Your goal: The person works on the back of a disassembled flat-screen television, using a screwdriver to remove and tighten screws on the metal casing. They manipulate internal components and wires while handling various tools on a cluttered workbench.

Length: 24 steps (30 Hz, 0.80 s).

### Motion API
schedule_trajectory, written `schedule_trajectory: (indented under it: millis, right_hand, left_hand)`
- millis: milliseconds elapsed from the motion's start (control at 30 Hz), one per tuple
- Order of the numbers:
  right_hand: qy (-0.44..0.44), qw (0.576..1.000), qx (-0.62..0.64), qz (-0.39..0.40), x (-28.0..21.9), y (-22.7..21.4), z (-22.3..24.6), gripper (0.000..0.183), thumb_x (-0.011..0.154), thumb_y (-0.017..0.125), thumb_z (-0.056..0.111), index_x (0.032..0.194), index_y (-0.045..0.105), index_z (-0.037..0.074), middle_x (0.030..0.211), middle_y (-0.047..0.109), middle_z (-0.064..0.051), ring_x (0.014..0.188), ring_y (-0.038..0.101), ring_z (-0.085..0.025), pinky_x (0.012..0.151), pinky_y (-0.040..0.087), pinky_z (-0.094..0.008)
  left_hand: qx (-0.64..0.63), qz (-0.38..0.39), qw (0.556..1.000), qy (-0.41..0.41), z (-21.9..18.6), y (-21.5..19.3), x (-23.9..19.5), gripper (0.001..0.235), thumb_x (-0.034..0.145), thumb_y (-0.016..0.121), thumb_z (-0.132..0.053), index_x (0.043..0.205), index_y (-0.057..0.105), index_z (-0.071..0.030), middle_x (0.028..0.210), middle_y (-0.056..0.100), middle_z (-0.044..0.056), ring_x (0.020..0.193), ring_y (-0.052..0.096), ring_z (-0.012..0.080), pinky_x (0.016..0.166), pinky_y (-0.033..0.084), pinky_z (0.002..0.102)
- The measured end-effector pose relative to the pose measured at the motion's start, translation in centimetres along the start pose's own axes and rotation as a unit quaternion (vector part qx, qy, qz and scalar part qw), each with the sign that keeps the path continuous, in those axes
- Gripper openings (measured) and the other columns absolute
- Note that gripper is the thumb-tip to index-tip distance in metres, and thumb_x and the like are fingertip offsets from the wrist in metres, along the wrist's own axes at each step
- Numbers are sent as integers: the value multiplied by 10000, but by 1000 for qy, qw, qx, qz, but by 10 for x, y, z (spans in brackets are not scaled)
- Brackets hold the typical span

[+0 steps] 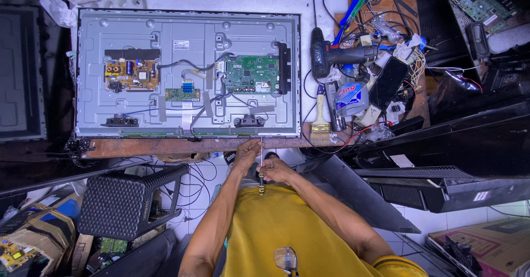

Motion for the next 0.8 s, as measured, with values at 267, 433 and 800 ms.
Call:
schedule_trajectory:
  millis: [267, 433, 800]
  right_hand:
    - [-19, 999, -26, -43, 9, -20, -6, 143, 899, 743, 177, 888, 717, 37, 660, 693, -79, 557, 694, -132, 515, 586, -223]
    - [-32, 996, -31, -74, 25, -22, -23, 192, 867, 799, 196, 881, 697, 35, 658, 678, -65, 542, 669, -116, 481, 549, -190]
    - [6, 999, 23, -33, -19, 1, 21, 241, 1055, 547, 300, 1113, 563, 67, 814, 678, -143, 495, 676, -157, 433, 620, -208]
  left_hand:
    - [-36, 2, 999, -31, -6, 1, -4, 254, 961, 694, -135, 1192, 748, -46, 1013, 772, 55, 806, 695, 81, 776, 628, 220]
    - [-73, 12, 997, -35, 5, 2, 7, 239, 945, 716, -125, 1171, 751, -55, 995, 768, 46, 795, 719, 85, 773, 645, 222]
    - [-94, -38, 995, -5, 14, 8, 20, 454, 880, 867, -271, 1205, 720, 9, 1081, 763, 132, 912, 715, 173, 835, 609, 304]
Point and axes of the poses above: each hand's wrist, its own x-axis towards the middle knuckle, its own y-axis out of the palm, z = x × y, the point moved 8 cm from there along x, towards the middle knuckle
